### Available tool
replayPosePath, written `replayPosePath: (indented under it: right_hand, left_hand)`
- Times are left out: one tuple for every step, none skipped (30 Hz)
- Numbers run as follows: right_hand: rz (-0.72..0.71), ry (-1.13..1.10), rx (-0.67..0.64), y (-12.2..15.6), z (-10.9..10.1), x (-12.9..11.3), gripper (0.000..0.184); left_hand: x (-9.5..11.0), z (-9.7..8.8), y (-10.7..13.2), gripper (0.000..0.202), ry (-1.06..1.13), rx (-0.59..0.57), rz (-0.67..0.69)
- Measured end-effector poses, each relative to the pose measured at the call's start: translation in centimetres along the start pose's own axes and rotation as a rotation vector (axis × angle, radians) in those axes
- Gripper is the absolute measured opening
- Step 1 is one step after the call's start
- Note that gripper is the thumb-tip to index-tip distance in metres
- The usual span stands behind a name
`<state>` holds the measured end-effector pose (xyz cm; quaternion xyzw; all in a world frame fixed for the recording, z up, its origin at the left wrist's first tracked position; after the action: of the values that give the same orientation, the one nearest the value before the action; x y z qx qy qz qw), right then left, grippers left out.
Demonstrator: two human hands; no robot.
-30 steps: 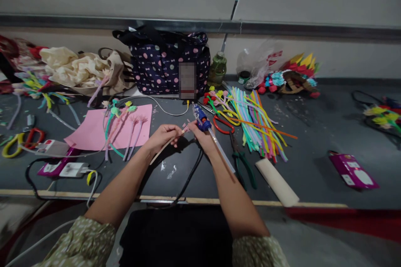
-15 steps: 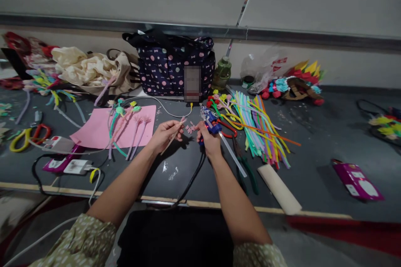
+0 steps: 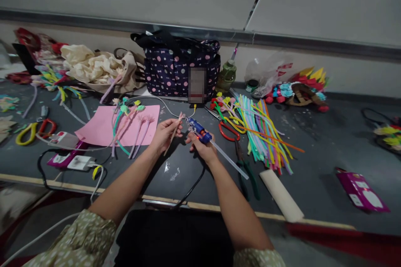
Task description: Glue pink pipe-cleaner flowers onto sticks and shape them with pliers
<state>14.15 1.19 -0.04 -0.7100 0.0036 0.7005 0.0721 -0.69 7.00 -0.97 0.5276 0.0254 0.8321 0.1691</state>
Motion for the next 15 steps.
replayPosePath:
  right_hand:
    - [0.004, 0.007, -0.007, 0.02, 0.04, 0.06, 0.037]
    - [0.009, 0.014, -0.015, 0.04, 0.1, 0.1, 0.038]
    - [0.014, 0.018, -0.019, 0.05, 0.14, 0.13, 0.038]
    - [0.021, 0.021, -0.021, 0.06, 0.18, 0.16, 0.039]
    - [0.029, 0.022, -0.019, 0.07, 0.2, 0.2, 0.04]
    - [0.037, 0.021, -0.015, 0.08, 0.21, 0.24, 0.041]
    - [0.046, 0.019, -0.007, 0.09, 0.2, 0.29, 0.042]
    - [0.055, 0.018, -0.001, 0.11, 0.19, 0.35, 0.043]
    - [0.065, 0.017, 0.005, 0.12, 0.18, 0.43, 0.044]
    - [0.074, 0.018, 0.009, 0.14, 0.18, 0.52, 0.044]
    - [0.081, 0.018, 0.015, 0.16, 0.16, 0.6, 0.045]
    - [0.087, 0.019, 0.019, 0.17, 0.13, 0.67, 0.045]
    - [0.091, 0.021, 0.021, 0.18, 0.11, 0.73, 0.046]
    - [0.092, 0.023, 0.022, 0.18, 0.1, 0.76, 0.046]
    - [0.091, 0.026, 0.024, 0.17, 0.07, 0.78, 0.046]
  left_hand:
    - [0.0, -0.1, -0.02, 0.034, 0.002, 0.01, 0.001]
    - [0.02, -0.19, -0.03, 0.034, 0.005, 0.02, 0.001]
    - [0.03, -0.25, -0.03, 0.033, 0.007, 0.029, 0.0]
    - [0.05, -0.3, -0.02, 0.033, 0.011, 0.036, -0.001]
    - [0.07, -0.34, -0.01, 0.032, 0.015, 0.042, 0.0]
    - [0.09, -0.36, -0.01, 0.032, 0.018, 0.047, 0.0]
    - [0.11, -0.37, 0.0, 0.031, 0.021, 0.049, 0.0]
    - [0.11, -0.39, 0.0, 0.031, 0.023, 0.051, 0.001]
    - [0.1, -0.39, -0.01, 0.031, 0.025, 0.052, 0.001]
    - [0.08, -0.4, -0.01, 0.031, 0.025, 0.052, 0.001]
    - [0.04, -0.41, -0.02, 0.031, 0.024, 0.052, -0.001]
    - [0.0, -0.41, -0.02, 0.031, 0.021, 0.052, -0.004]
    - [-0.03, -0.42, -0.03, 0.031, 0.017, 0.052, -0.007]
    - [-0.07, -0.43, -0.03, 0.031, 0.012, 0.053, -0.01]
    - [-0.09, -0.45, -0.04, 0.032, 0.006, 0.055, -0.013]
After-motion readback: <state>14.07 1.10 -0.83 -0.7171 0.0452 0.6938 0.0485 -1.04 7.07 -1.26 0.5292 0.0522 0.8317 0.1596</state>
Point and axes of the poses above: each hand's wrist, its own y-axis away from the middle knuckle, its own z-axis out of the palm, x = y × z, the point moved 8 cm from there along -y, towards the middle knuckle, and after that the axes turned 7 degrees about -z, right-handed, at the moved point
